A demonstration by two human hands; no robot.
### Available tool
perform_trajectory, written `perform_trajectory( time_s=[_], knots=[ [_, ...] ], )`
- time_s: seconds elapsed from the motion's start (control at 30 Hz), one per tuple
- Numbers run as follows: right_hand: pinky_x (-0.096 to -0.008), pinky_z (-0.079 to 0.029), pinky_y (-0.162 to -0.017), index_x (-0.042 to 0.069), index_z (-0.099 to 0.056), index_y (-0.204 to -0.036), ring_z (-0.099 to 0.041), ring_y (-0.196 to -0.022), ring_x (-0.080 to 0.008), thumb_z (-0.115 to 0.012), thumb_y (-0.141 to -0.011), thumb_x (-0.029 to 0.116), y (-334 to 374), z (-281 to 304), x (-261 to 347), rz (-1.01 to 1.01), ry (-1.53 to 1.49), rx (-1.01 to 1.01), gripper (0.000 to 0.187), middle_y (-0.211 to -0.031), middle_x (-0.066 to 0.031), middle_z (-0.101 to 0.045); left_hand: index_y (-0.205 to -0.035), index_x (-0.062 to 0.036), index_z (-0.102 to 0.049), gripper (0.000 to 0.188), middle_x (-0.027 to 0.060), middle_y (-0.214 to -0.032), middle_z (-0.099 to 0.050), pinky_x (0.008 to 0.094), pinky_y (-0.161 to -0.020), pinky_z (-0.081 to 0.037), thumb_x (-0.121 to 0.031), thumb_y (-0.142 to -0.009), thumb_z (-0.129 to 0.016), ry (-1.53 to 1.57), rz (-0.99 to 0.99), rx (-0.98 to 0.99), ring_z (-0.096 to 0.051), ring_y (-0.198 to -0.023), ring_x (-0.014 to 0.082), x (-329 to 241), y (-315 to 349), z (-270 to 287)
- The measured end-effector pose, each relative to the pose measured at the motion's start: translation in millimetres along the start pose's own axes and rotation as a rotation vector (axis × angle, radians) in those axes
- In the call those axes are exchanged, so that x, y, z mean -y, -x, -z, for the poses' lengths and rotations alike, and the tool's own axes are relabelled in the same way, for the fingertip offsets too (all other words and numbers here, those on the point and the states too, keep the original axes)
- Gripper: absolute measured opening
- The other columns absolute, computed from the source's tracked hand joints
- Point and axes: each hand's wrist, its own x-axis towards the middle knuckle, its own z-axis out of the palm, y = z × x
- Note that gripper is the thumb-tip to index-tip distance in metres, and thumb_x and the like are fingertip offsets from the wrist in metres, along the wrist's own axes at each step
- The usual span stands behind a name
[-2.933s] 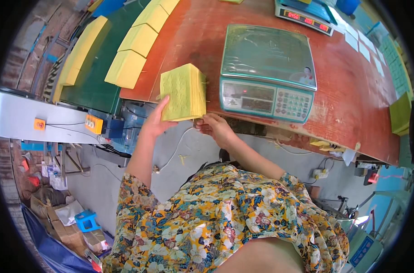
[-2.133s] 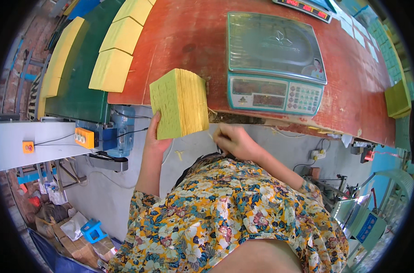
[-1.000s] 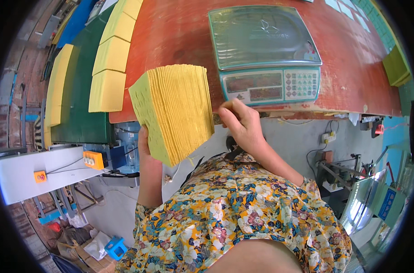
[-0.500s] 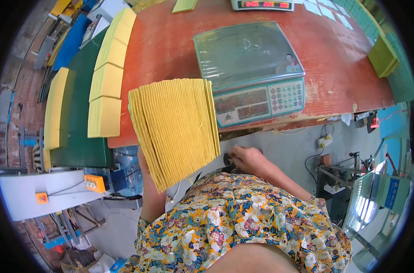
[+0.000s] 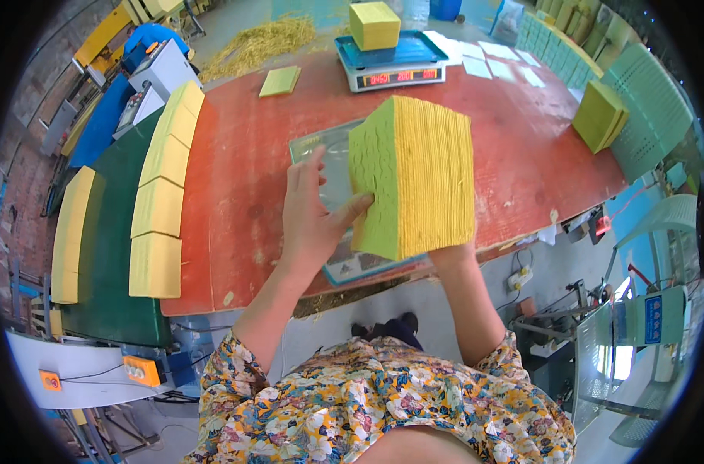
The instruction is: Weighing stacks of yellow paper on digital scales and moving them to a conveyor belt.
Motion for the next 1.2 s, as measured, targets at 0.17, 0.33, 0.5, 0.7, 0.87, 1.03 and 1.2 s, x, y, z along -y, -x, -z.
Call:
perform_trajectory(
  time_s=[0.17,0.33,0.5,0.7,0.87,1.03,1.2],
  knots=[
    [-0.0363,-0.049,-0.098,0.004,-0.053,-0.138,-0.058,-0.121,-0.0263,-0.05,-0.101,0.026,-72,-72,38,0.303,1.092,0.024,0.043,-0.137,-0.014,-0.058,-0.122,-0.0011,-0.062,0.031,0.0044,-0.096,-0.062,0.0287,-0.075,-0.048,-0.012,-0.093,-0.062,1.063,0.576,0.141,-0.059,-0.081,0.0125,19,-35,-34],
    [-0.043,-0.044,-0.104,0.013,-0.063,-0.128,-0.056,-0.122,-0.0375,-0.057,-0.093,0.029,-132,-62,14,0.4,1.9,0.131,0.039,-0.137,-0.0176,-0.057,-0.118,0.0043,-0.056,0.028,0.015,-0.117,-0.061,0.0406,-0.097,-0.048,-0.015,-0.099,-0.049,1.441,0.956,-0.061,-0.059,-0.109,0.0247,63,-59,-69],
    [-0.0474,-0.048,-0.1,0.016,-0.067,-0.124,-0.054,-0.123,-0.0409,-0.064,-0.089,0.032,-124,-73,-12,0.525,2.088,0.208,0.039,-0.137,-0.0175,-0.056,-0.124,0.0069,-0.052,0.035,0.0212,-0.125,-0.056,0.0426,-0.1,-0.046,-0.018,-0.101,-0.049,1.272,0.806,-0.173,-0.056,-0.115,0.0307,69,-41,-62],
    [-0.0504,-0.05,-0.094,0.01,-0.06,-0.127,-0.048,-0.127,-0.0401,-0.063,-0.089,0.035,-125,-79,4,0.335,2.028,0.449,0.045,-0.143,-0.0186,-0.048,-0.143,0.0,-0.041,0.051,0.0138,-0.139,-0.048,0.0414,-0.11,-0.033,-0.026,-0.101,-0.051,1.105,0.646,-0.349,-0.044,-0.13,0.0252,28,-32,-42],
    [-0.0484,-0.049,-0.097,0.006,-0.06,-0.127,-0.054,-0.119,-0.0428,-0.064,-0.088,0.034,-162,-53,59,0.24,1.755,0.801,0.048,-0.138,-0.022,-0.052,-0.153,0.0002,-0.026,0.065,0.0156,-0.16,-0.027,0.0423,-0.12,-0.019,-0.016,-0.097,-0.054,0.47,0.498,-0.291,-0.025,-0.148,0.0266,-14,-72,-38],
    [-0.0468,-0.051,-0.091,0.003,-0.063,-0.118,-0.062,-0.109,-0.038,-0.065,-0.087,0.028,-270,3,117,0.335,1.43,0.719,0.04,-0.118,-0.021,-0.064,-0.151,-0.0005,-0.031,0.061,0.0161,-0.158,-0.031,0.0416,-0.12,-0.022,-0.014,-0.096,-0.053,0.015,0.425,-0.362,-0.024,-0.148,0.0263,-61,-161,-33],
    [-0.0372,-0.056,-0.078,-0.003,-0.066,-0.115,-0.069,-0.091,-0.0261,-0.064,-0.09,0.023,-430,83,118,0.107,1.237,0.414,0.036,-0.097,-0.0168,-0.072,-0.151,-0.0005,-0.032,0.061,0.0149,-0.156,-0.034,0.0416,-0.118,-0.026,-0.03,-0.101,-0.053,0.083,0.408,-0.014,-0.031,-0.146,0.0261,-32,-309,-83]
  ],
)
